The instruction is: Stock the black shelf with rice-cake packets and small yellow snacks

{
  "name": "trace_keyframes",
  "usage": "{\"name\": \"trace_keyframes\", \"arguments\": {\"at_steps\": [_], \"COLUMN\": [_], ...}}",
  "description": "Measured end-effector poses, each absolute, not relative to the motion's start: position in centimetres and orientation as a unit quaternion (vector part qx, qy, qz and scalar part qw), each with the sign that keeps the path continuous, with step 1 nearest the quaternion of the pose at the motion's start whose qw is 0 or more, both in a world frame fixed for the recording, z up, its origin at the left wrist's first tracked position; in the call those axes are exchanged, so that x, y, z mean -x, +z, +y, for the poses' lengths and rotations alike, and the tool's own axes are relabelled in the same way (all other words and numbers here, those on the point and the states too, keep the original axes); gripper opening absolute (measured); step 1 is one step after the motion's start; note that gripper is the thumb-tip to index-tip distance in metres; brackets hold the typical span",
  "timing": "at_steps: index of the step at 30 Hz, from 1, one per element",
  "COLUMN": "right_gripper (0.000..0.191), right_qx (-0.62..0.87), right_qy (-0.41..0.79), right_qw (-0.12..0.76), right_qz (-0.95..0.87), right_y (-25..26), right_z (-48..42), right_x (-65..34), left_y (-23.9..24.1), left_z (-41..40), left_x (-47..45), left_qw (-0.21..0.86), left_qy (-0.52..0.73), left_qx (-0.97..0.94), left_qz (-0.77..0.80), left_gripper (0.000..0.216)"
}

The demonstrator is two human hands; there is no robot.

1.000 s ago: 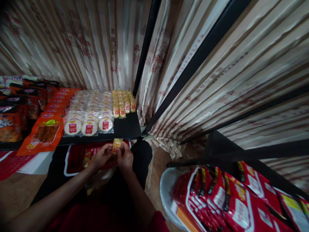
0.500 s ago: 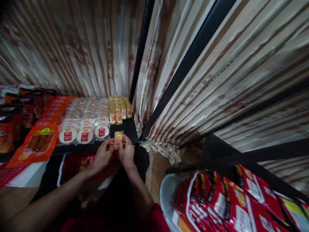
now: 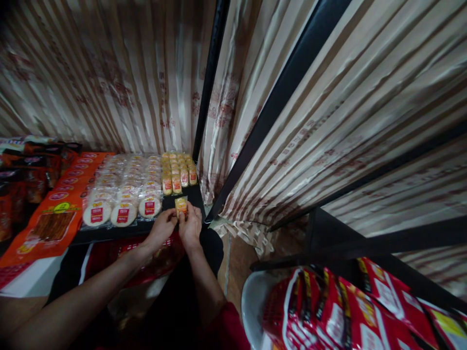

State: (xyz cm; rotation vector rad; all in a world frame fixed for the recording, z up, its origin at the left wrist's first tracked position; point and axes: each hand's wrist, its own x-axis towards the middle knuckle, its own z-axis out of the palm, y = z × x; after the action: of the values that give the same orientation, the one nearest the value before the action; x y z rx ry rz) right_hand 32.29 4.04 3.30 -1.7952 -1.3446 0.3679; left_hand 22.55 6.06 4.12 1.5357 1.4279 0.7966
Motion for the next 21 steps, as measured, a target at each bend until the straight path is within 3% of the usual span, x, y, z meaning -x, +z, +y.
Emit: {"name": "trace_keyframes", "arguments": {"at_steps": [7,21], "right_gripper": [0.05,0.044], "right_qx": [0.729,0.744], "right_qy": [0.117,0.097], "right_qw": [0.4,0.408], "right_qz": [-0.542,-0.52], "right_y": [2.5,2.0], "right_z": [4.6,6.2], "right_x": [-32.2,-32.3], "left_y": [5.4,6.0], "left_z": [6.7,8.3], "left_x": [-23.5,-24.7], "left_qw": [0.412,0.396], "left_qy": [0.288,0.267], "left_qx": [-0.616,-0.618], "left_qz": [0.607,0.624], "left_gripper": [0.029,0.034]}}
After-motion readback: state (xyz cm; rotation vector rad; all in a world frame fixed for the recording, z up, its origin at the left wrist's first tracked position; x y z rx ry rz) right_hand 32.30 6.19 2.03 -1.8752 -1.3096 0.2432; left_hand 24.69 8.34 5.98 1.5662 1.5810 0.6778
